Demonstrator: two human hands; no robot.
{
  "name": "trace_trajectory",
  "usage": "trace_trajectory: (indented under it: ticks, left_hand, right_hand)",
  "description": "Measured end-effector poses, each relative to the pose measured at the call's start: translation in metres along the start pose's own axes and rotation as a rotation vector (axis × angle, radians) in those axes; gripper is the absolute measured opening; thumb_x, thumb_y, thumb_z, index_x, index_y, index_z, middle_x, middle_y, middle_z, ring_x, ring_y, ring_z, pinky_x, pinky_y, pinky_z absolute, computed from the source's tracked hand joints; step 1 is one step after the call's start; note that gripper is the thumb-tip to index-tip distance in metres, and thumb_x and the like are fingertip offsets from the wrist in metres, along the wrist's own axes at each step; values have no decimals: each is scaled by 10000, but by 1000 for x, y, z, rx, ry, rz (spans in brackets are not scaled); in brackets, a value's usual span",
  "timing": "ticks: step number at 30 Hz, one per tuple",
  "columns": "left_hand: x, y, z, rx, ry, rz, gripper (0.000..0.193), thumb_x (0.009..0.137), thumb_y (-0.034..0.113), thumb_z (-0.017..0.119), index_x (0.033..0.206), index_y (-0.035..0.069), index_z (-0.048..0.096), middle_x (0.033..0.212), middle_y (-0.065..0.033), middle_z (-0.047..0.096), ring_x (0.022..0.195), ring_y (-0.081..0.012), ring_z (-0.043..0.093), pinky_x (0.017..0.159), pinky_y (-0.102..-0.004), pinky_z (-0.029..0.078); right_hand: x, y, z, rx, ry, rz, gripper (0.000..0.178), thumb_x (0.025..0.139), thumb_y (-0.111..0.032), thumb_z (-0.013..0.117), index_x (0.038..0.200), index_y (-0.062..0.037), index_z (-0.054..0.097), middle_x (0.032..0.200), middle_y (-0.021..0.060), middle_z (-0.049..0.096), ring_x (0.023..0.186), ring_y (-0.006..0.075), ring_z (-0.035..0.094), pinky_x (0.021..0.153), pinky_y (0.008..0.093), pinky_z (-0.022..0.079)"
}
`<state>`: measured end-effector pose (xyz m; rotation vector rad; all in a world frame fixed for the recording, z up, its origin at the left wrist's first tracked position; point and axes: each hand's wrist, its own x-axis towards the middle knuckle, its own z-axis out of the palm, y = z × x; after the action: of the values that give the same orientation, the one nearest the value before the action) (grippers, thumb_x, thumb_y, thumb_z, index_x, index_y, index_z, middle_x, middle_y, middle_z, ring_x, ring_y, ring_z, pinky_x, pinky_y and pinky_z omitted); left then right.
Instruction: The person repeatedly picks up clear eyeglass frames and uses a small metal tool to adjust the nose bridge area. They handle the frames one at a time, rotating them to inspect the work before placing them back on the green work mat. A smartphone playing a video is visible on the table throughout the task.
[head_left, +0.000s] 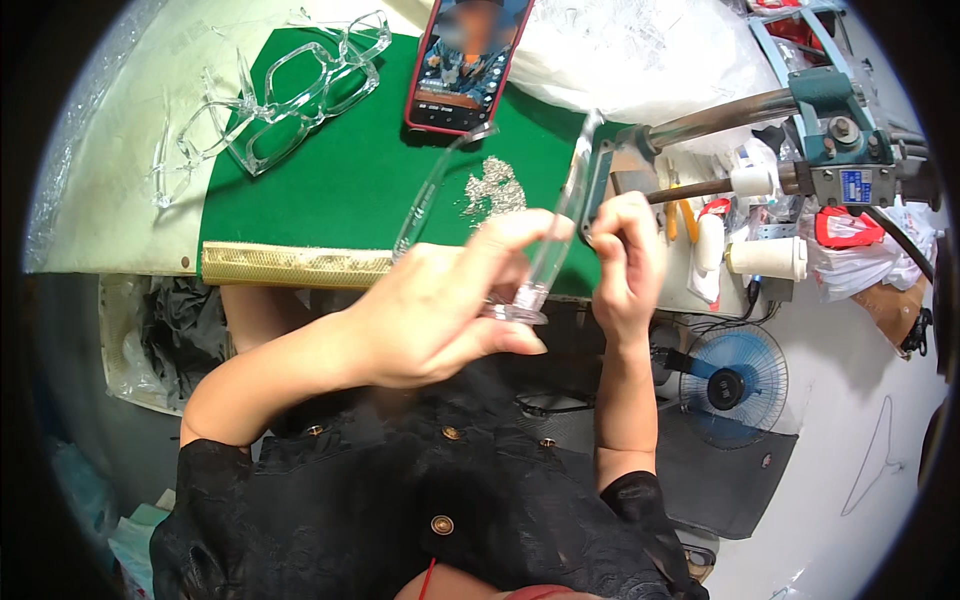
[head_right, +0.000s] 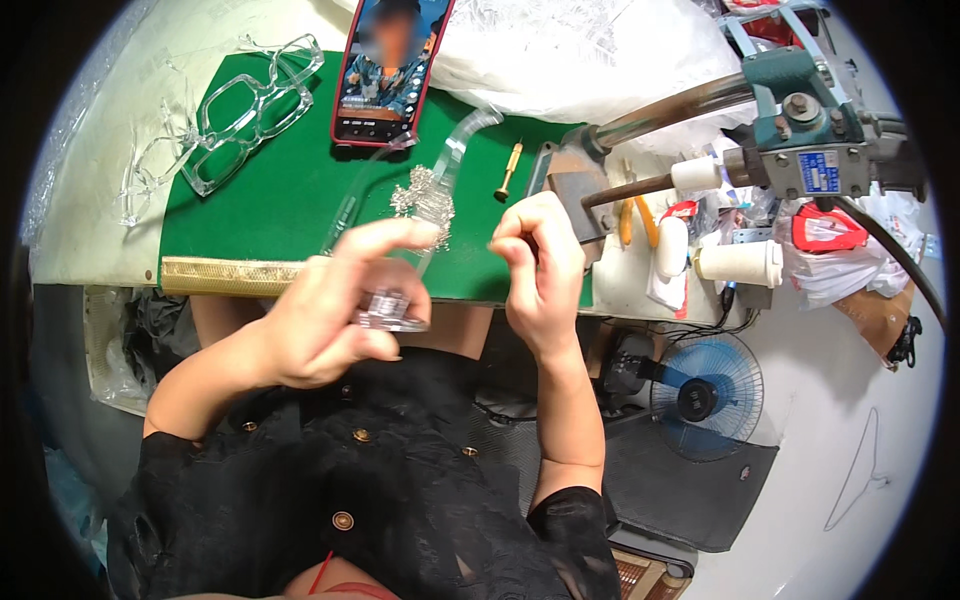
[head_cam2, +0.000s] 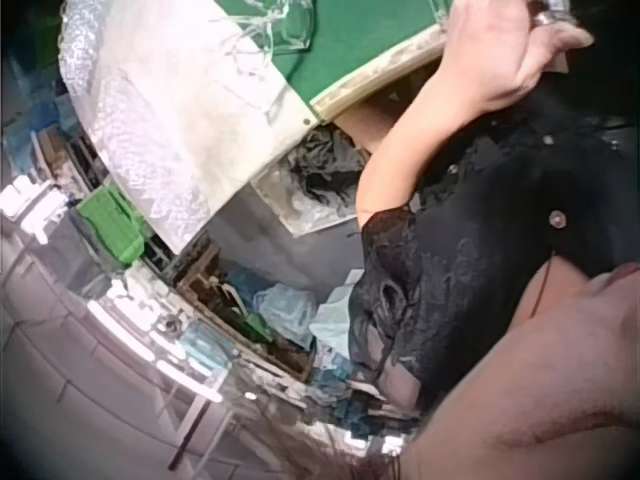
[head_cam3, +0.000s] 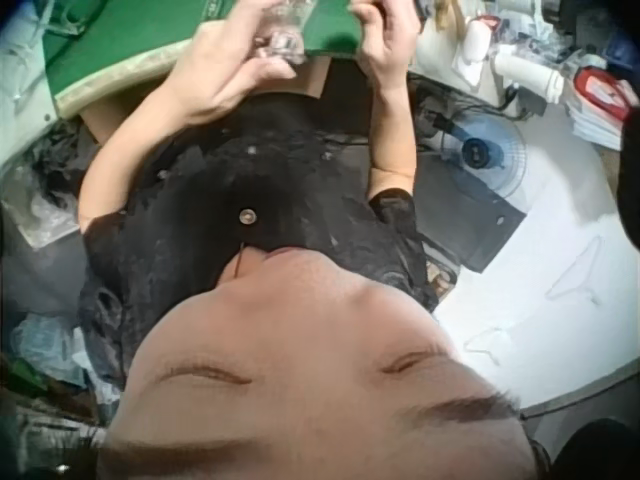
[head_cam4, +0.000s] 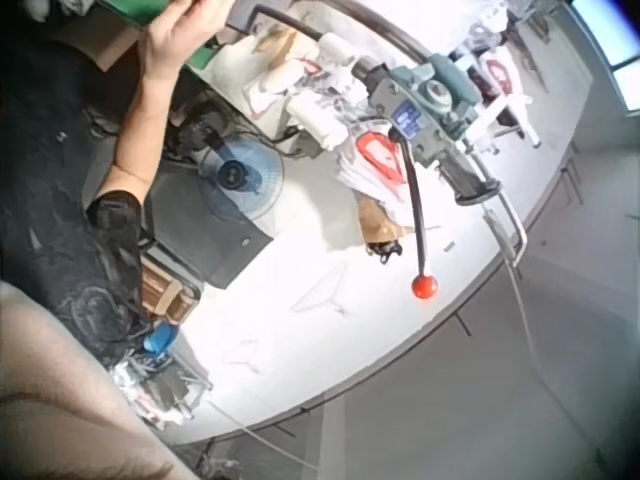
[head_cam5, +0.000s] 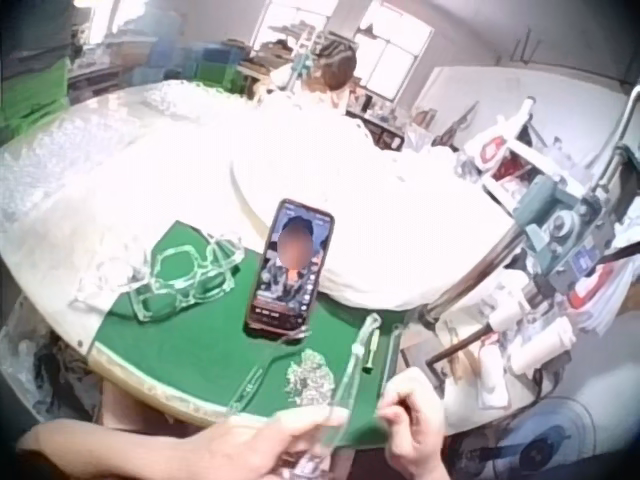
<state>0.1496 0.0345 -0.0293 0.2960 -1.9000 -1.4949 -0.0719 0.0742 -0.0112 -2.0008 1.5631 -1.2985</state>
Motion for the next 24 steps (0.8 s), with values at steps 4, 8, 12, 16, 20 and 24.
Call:
trace_trajectory:
  ticks: [4, 8, 12, 16, 20, 24]
  left_hand:
    - [14, 2, 19, 22, -13, 8, 729, 870, 424, 617, 1376, 21, 280, 846, -143, 632, 740, -282, 646, 690, -324, 492]
    - [18, 1, 21, 71, -12, 26, 731, 873, 470, 588, 1369, 23, 291, 804, -163, 618, 725, -357, 637, 642, -353, 489]
    - [19, 1, 22, 117, 6, 23, 712, 861, 425, 622, 1363, 33, 303, 768, -146, 605, 685, -363, 621, 603, -372, 483]
    - [19, 2, 21, 140, 10, 13, 706, 846, 379, 651, 1364, 42, 310, 766, -137, 604, 681, -357, 621, 594, -381, 483]
    - [19, 3, 20, 168, -3, -16, 708, 838, 364, 661, 1363, 36, 317, 763, -132, 604, 685, -344, 627, 590, -378, 487]
    - [18, 0, 21, 290, 17, 35, 712, 837, 367, 660, 1358, 22, 319, 756, -125, 603, 682, -333, 631, 588, -373, 489]
  right_hand:
    - [17, -40, -7, -57, -60, -401, 157, 769, -157, 699, 761, -61, 575, 761, 56, 551, 635, 200, 529, 539, 299, 414]
    - [16, -45, -11, -149, -56, -446, 186, 663, -145, 737, 752, -65, 595, 764, 56, 574, 616, 187, 531, 509, 286, 399]
    - [17, -43, -10, -166, -43, -451, 190, 635, -124, 747, 742, -63, 601, 769, 59, 585, 620, 187, 535, 514, 283, 400]
    - [17, -43, -8, -150, -39, -426, 186, 636, -119, 749, 741, -59, 607, 760, 56, 584, 631, 190, 539, 522, 281, 405]
    - [15, -43, -10, -91, -61, -358, 166, 684, -148, 740, 740, -62, 609, 761, 54, 583, 649, 189, 541, 547, 282, 413]
    - [13, -39, -9, -73, -52, -358, 172, 744, -192, 717, 749, -63, 603, 761, 53, 579, 655, 186, 537, 565, 285, 413]
